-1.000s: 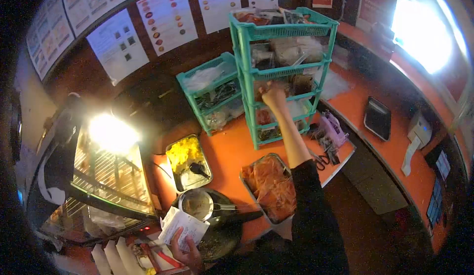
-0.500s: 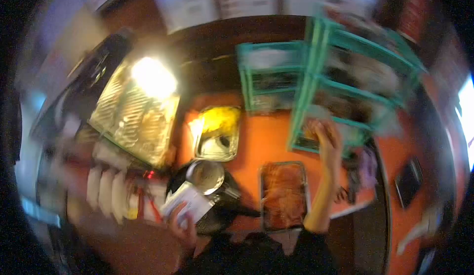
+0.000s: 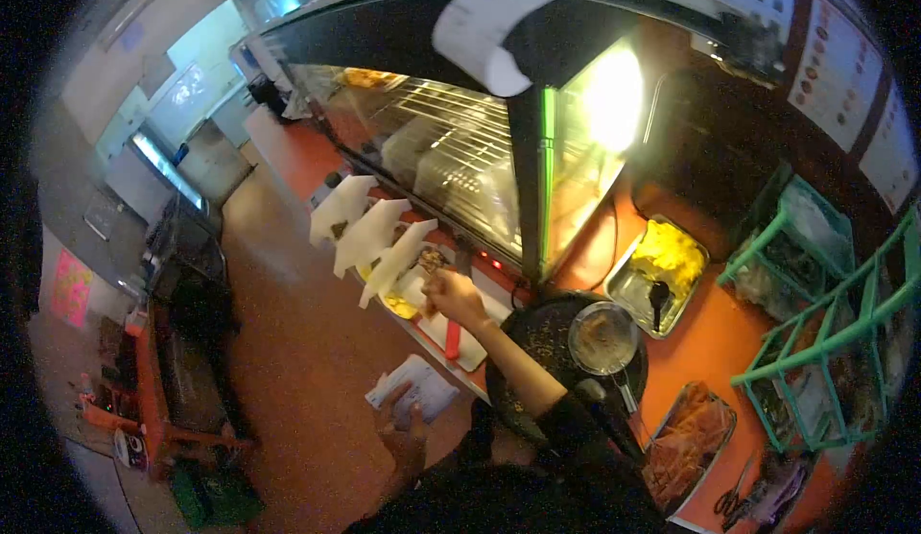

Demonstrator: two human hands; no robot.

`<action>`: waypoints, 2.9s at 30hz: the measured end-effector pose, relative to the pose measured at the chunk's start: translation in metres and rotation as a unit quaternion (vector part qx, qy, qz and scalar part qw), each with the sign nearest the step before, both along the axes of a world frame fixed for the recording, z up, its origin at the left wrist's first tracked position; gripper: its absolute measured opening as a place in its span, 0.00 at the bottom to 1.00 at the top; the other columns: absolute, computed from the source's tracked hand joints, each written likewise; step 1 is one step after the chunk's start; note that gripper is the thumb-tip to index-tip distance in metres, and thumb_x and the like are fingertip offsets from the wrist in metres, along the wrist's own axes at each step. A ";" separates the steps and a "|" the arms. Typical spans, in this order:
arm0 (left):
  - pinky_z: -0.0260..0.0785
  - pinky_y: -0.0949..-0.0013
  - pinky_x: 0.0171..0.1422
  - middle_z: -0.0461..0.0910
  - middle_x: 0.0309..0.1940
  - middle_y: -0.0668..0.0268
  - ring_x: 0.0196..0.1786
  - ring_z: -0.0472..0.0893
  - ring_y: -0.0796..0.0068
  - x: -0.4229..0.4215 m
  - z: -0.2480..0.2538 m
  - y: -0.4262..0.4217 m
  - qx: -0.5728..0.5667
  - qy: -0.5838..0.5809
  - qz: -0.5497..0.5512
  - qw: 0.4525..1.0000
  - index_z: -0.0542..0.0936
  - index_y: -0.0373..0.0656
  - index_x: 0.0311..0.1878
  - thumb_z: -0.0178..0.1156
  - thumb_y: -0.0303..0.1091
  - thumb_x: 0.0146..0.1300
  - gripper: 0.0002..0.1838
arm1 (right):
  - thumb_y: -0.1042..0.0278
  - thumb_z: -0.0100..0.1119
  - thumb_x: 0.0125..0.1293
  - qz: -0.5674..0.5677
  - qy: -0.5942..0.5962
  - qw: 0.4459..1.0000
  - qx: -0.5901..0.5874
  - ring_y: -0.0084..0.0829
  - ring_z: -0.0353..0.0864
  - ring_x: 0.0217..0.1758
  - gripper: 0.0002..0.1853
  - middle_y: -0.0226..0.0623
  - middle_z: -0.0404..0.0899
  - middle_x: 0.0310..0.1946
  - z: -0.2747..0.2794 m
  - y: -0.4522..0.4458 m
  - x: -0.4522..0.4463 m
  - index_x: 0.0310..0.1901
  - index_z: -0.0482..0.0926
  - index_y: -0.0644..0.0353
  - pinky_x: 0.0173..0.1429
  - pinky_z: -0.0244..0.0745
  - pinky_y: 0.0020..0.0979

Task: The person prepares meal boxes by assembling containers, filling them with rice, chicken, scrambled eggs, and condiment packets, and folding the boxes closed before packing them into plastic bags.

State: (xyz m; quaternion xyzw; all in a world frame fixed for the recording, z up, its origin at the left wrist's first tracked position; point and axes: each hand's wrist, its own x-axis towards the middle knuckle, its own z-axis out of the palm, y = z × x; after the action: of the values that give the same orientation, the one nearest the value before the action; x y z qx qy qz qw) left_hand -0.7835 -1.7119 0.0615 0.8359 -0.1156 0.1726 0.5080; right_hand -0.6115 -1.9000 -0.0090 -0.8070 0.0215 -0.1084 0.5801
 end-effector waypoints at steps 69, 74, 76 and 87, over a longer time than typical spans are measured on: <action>0.63 0.59 0.61 0.77 0.49 0.55 0.55 0.73 0.58 0.079 -0.017 0.143 -0.028 -0.043 0.064 0.997 0.79 0.37 0.47 0.57 0.31 0.61 0.13 | 0.75 0.52 0.65 -0.165 -0.191 0.967 0.043 0.22 0.73 0.30 0.02 0.30 0.72 0.27 0.159 0.007 -0.076 0.37 0.70 0.62 0.36 0.69 0.24; 0.62 0.55 0.63 0.69 0.57 0.47 0.63 0.66 0.53 0.100 -0.022 0.226 -0.154 0.060 0.195 0.967 0.78 0.35 0.49 0.55 0.34 0.64 0.15 | 0.76 0.50 0.65 0.021 -0.112 0.993 0.033 0.20 0.72 0.33 0.03 0.29 0.74 0.29 0.121 0.075 0.087 0.36 0.74 0.63 0.38 0.68 0.23; 0.62 0.53 0.63 0.64 0.60 0.44 0.63 0.65 0.50 0.108 -0.030 0.252 -0.107 0.036 0.212 0.971 0.77 0.34 0.49 0.55 0.33 0.63 0.15 | 0.79 0.50 0.61 0.032 -0.134 0.984 -0.116 0.35 0.79 0.34 0.06 0.42 0.78 0.33 0.088 0.084 0.143 0.39 0.76 0.64 0.41 0.73 0.31; 0.61 0.54 0.63 0.70 0.54 0.46 0.59 0.68 0.50 0.221 -0.036 0.247 -0.098 0.019 0.206 0.974 0.78 0.34 0.48 0.55 0.28 0.60 0.14 | 0.67 0.54 0.56 0.276 0.028 0.841 -0.465 0.40 0.69 0.56 0.17 0.42 0.73 0.49 -0.062 0.041 0.264 0.48 0.78 0.56 0.59 0.65 0.40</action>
State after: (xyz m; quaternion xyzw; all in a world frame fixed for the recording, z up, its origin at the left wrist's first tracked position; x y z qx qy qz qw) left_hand -0.5624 -1.4649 0.0254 0.7913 0.0861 0.2680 0.5427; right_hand -0.3472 -1.8588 -0.0709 -0.9573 -0.2387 0.0812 0.1412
